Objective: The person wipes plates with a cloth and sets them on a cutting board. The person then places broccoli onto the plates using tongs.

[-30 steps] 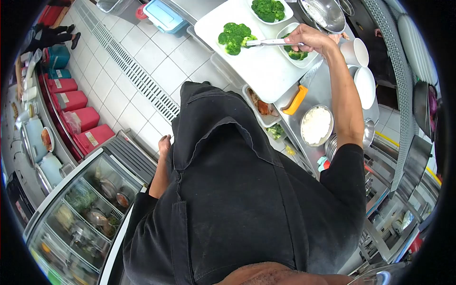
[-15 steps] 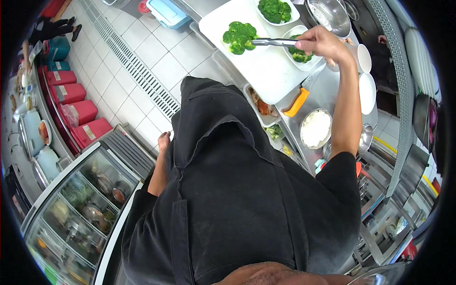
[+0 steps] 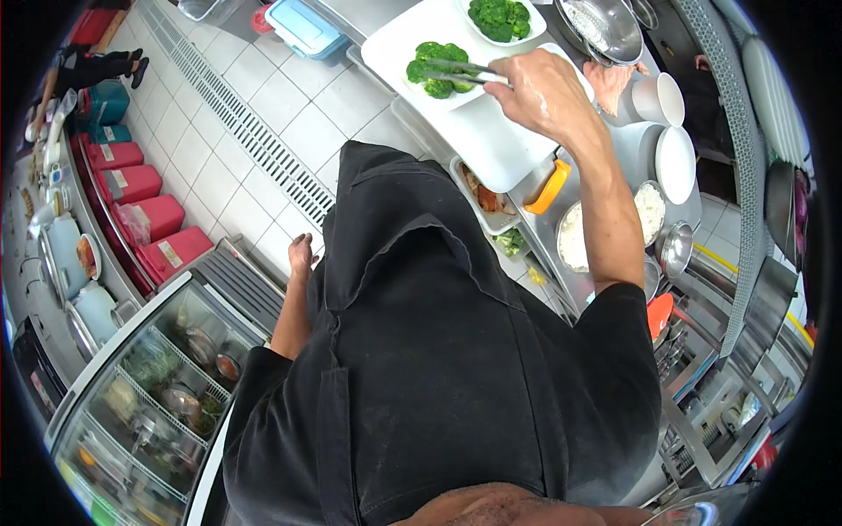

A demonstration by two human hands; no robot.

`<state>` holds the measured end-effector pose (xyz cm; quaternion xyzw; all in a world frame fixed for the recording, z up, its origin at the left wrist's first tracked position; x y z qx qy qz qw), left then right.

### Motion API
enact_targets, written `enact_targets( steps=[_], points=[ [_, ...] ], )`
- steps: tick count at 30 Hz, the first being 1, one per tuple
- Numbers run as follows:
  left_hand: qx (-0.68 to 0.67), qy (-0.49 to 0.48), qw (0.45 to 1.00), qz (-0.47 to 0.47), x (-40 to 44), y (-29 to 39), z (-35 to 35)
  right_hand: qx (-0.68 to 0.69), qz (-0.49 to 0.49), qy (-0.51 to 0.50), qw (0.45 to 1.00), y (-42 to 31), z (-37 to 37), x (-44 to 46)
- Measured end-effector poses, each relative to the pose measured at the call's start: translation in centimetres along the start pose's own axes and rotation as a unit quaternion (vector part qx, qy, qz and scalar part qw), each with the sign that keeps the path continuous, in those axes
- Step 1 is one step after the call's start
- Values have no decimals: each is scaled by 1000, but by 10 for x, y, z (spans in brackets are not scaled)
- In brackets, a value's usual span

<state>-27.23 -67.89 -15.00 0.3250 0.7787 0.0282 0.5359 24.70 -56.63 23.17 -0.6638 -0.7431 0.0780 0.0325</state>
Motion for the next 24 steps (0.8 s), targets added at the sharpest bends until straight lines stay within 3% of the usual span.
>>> enact_targets(
  steps=[1, 5, 9, 14, 18, 19, 21, 23, 24],
  points=[
    [3, 0, 1000, -2, -4, 2, 0, -9, 6, 12, 1000, 2, -3, 3],
    [-15, -26, 997, 67, 98, -97, 4, -28, 17, -21, 999, 22, 29, 13],
    [-40, -37, 997, 45, 83, -112, 4, 13, 52, -19, 998, 35, 17, 12],
    [98, 6, 994, 54, 41, -65, -6, -16, 82, -16, 996, 52, 20, 11],
    [-61, -20, 995, 71, 76, -81, -11, 48, 108, -6, 993, 47, 17, -16],
    [-35, 37, 997, 65, 63, -65, -11, 66, 120, -3, 991, 44, 16, -27],
    [103, -16, 988, 116, 99, -75, -7, 46, 102, -19, 994, 24, 37, -43],
    [-81, -106, 986, 96, 105, -84, 9, 96, 139, -6, 986, 18, 59, -59],
    [-172, -147, 971, 77, 110, -88, 14, 132, 166, 50, 976, 18, 57, -75]
  ],
)
Point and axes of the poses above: each hand's wrist, its own x-axis towards the middle knuckle, its own z-axis out of the palm, y = z × x, the point moved 9 cm from there along x, towards the middle knuckle, and after that the axes turned 2 degrees about -z, right-handed, at the moved point
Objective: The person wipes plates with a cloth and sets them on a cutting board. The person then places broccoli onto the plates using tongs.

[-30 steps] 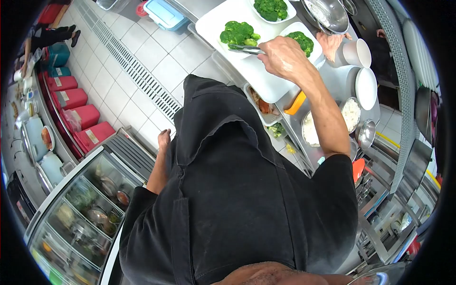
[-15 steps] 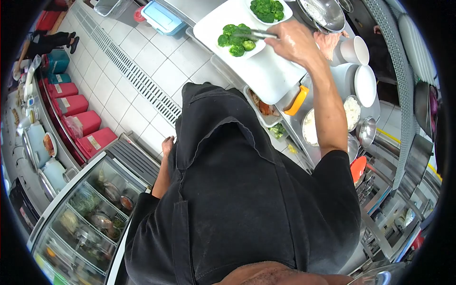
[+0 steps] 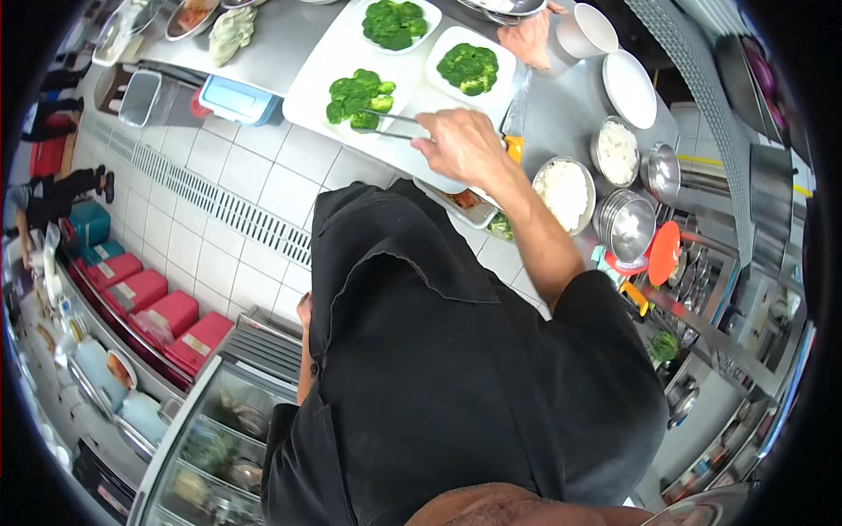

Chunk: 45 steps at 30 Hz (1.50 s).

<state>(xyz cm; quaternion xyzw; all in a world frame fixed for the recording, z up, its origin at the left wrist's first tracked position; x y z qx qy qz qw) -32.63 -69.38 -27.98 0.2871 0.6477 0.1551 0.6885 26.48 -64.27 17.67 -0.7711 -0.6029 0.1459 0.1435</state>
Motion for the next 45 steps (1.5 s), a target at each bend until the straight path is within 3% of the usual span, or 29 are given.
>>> enact_targets(
  steps=[2, 5, 7, 10, 13, 14, 16, 18, 20, 22, 25, 26, 31, 35, 39, 42, 45],
  points=[
    [2, -8, 1000, -14, 0, 2, 1, 91, 35, 103, 990, 10, -12, -28],
    [95, -6, 995, -18, -12, 24, 12, 105, 201, 172, 959, 76, -36, -68],
    [154, -14, 988, -18, -22, 38, 21, 18, 246, 173, 954, 103, -64, -79],
    [224, -30, 974, -17, -68, 84, 58, 9, 272, 182, 945, 127, -74, -76],
    [267, -45, 962, 24, -87, 113, 66, -3, 229, 221, 948, 127, -68, -59],
    [270, -57, 958, 77, -77, 115, 57, -33, 231, 156, 960, 132, -58, -50],
    [293, -80, 942, 145, -68, 121, 46, 13, 264, 160, 951, 138, -67, -49],
    [446, -52, 873, 189, -138, 188, 90, 37, 251, 183, 950, 135, -79, -39],
    [455, -52, 866, 203, -194, 226, 121, 3, 193, 219, 957, 119, -88, -13],
    [481, -66, 847, 214, -226, 243, 132, -24, 160, 218, 963, 113, -82, 18],
    [614, -61, 723, 310, -247, 236, 125, -40, 163, 169, 971, 127, -62, 62],
    [615, -72, 717, 320, -253, 235, 128, -36, 175, 157, 971, 132, -60, 70],
    [549, -142, 757, 325, -263, 227, 151, -12, 200, 99, 975, 150, -48, 91],
    [525, -163, 768, 329, -259, 228, 165, 14, 218, 164, 962, 165, -58, 84],
    [514, -174, 770, 335, -254, 231, 173, -41, 213, 104, 971, 150, -46, 93],
    [508, -178, 772, 337, -253, 234, 174, -17, 221, 120, 968, 142, -58, 85],
    [505, -181, 773, 338, -252, 235, 175, -23, 139, 133, 981, 110, -65, 92]
  ],
)
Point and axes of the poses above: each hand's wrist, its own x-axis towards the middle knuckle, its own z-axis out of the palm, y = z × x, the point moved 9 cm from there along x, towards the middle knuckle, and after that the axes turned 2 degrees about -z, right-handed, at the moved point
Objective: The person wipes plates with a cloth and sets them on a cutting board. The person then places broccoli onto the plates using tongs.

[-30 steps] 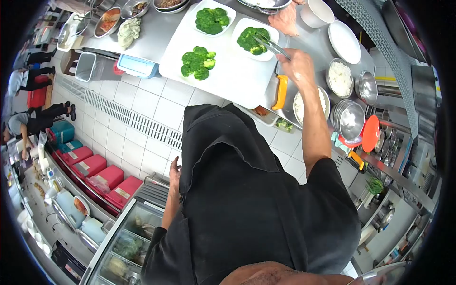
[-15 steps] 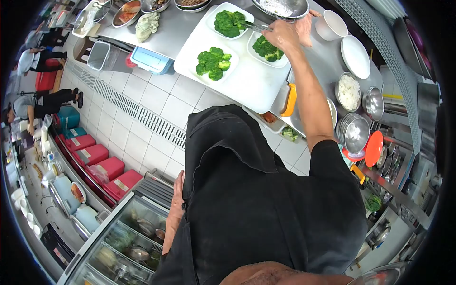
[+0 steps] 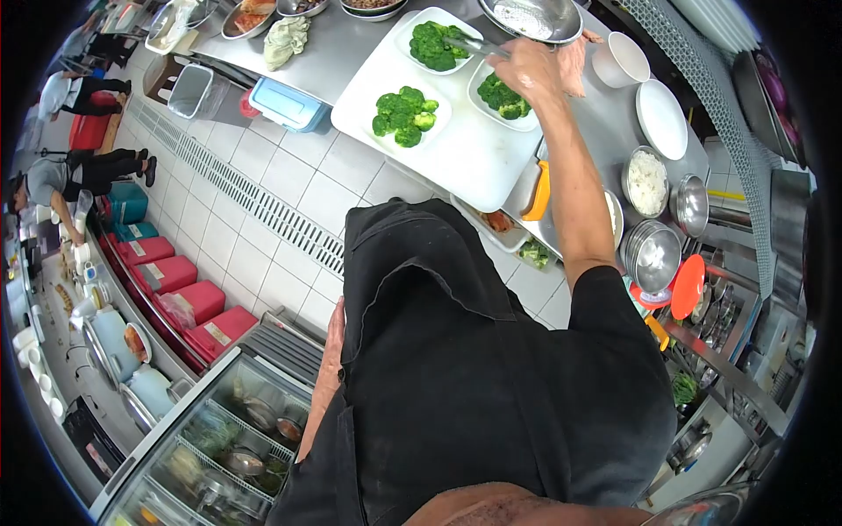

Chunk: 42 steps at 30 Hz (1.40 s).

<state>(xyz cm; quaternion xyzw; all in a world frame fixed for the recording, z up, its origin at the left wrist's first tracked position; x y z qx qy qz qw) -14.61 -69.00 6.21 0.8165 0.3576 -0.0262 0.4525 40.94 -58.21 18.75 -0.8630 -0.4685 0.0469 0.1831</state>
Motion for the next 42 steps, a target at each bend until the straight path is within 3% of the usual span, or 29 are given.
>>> enact_targets(
  steps=[5, 8, 16, 22, 26, 27, 32, 34, 38, 42],
  points=[
    [-4, -1, 1000, 2, -2, 0, -2, -21, -20, -7, 1000, -20, 31, 5],
    [-11, 3, 1000, -1, -5, 0, -3, 75, -10, 22, 997, -8, 5, 3],
    [-20, 0, 1000, -10, -12, 0, -2, 95, 102, 12, 990, 17, -29, -1],
    [-26, -2, 1000, -5, -9, 2, -3, 76, 63, 71, 993, 17, -7, 9],
    [-31, -1, 1000, -1, -3, 3, -3, 53, 38, 54, 996, -2, 13, 26],
    [-32, 0, 999, 0, -2, 3, -4, 30, 47, -15, 998, -4, 20, 27],
    [-48, 1, 999, 3, 2, 6, -5, 101, 42, 31, 994, 19, 3, 22],
    [-53, 1, 999, -5, -1, 5, -4, 160, 61, 15, 985, -8, -31, -7],
    [-62, -4, 998, -13, -2, 8, -6, 174, 33, -96, 979, -19, -11, -36],
    [-83, -17, 996, -38, -1, 16, -8, 161, 22, -113, 980, -35, -10, -60]
  ],
)
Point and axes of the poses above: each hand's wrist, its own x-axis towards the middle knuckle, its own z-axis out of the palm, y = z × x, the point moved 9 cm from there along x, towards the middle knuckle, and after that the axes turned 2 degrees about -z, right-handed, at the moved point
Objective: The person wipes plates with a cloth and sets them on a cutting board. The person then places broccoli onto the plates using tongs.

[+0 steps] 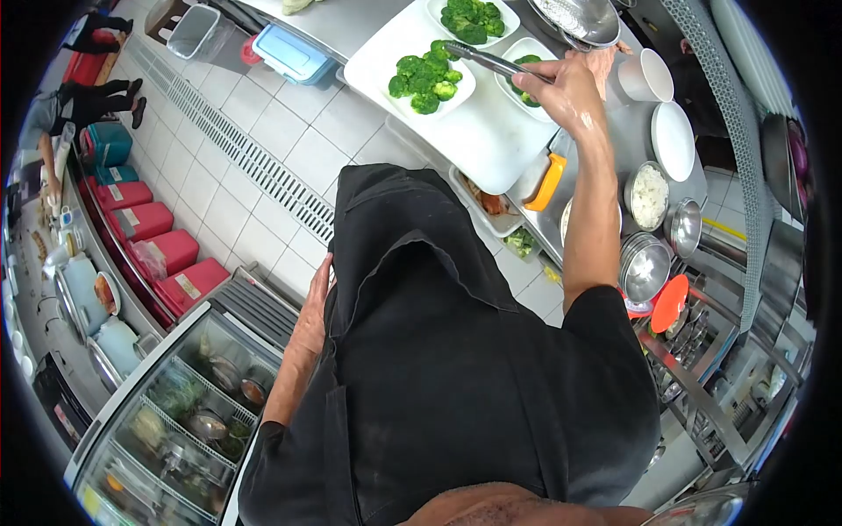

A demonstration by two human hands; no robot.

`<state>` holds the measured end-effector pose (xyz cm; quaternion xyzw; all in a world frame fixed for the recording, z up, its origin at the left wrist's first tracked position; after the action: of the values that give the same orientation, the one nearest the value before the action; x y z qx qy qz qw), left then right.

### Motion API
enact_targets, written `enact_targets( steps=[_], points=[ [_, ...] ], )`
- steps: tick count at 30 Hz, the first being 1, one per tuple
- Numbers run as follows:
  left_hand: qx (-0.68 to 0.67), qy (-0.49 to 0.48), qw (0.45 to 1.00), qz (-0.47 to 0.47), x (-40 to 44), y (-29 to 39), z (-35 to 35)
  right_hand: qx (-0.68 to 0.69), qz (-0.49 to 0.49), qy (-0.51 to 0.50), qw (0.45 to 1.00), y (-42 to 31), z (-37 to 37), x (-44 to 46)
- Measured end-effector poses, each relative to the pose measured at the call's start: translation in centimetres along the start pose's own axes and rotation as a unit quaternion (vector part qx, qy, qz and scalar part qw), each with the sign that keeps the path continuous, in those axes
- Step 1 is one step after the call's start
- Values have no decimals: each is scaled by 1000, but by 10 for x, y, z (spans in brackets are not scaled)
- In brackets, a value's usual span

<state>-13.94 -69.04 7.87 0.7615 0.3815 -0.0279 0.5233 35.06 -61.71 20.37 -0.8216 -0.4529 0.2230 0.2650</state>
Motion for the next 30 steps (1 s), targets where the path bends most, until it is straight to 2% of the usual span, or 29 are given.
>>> enact_targets(
  steps=[4, 5, 9, 12, 16, 19, 22, 23, 24, 28, 30],
  points=[
    [-11, 7, 999, 36, 0, -26, 10, -34, -30, -24, 999, -19, 18, -24],
    [28, 6, 998, 55, 0, -25, 11, -44, -54, -18, 997, -35, 21, -32],
    [69, 15, 995, 70, -1, -8, 7, -188, -171, -41, 966, -81, 55, -43],
    [79, 28, 993, 79, -3, -6, 5, -271, -215, -64, 936, -83, 86, -40],
    [63, 20, 995, 71, -4, -7, 5, -287, -216, -89, 929, -87, 88, -42],
    [58, 11, 996, 68, -3, -9, 3, -265, -208, -71, 939, -78, 89, -42],
    [56, -3, 996, 66, 0, -10, 3, -149, -178, 7, 973, -80, 35, -67],
    [55, -10, 996, 65, 2, -12, 2, -107, -86, -8, 990, -57, 25, -74],
    [53, -18, 996, 64, 5, -13, 2, -84, -42, 7, 996, -39, 17, -86],
    [53, -60, 994, 73, 26, -17, -1, -25, 137, 54, 989, 43, 30, -142],
    [55, -75, 993, 76, 38, -20, -4, -47, 128, 100, 986, 63, 50, -153]
  ],
)
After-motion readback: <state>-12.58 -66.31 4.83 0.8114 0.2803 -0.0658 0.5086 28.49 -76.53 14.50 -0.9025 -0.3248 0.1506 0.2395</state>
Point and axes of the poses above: each hand's wrist, its own x-axis towards the middle knuckle, its own z-axis out of the palm, y = z × x, the point moved 9 cm from there along x, towards the middle knuckle, and after that the axes turned 2 degrees about -z, right-handed, at the moved point
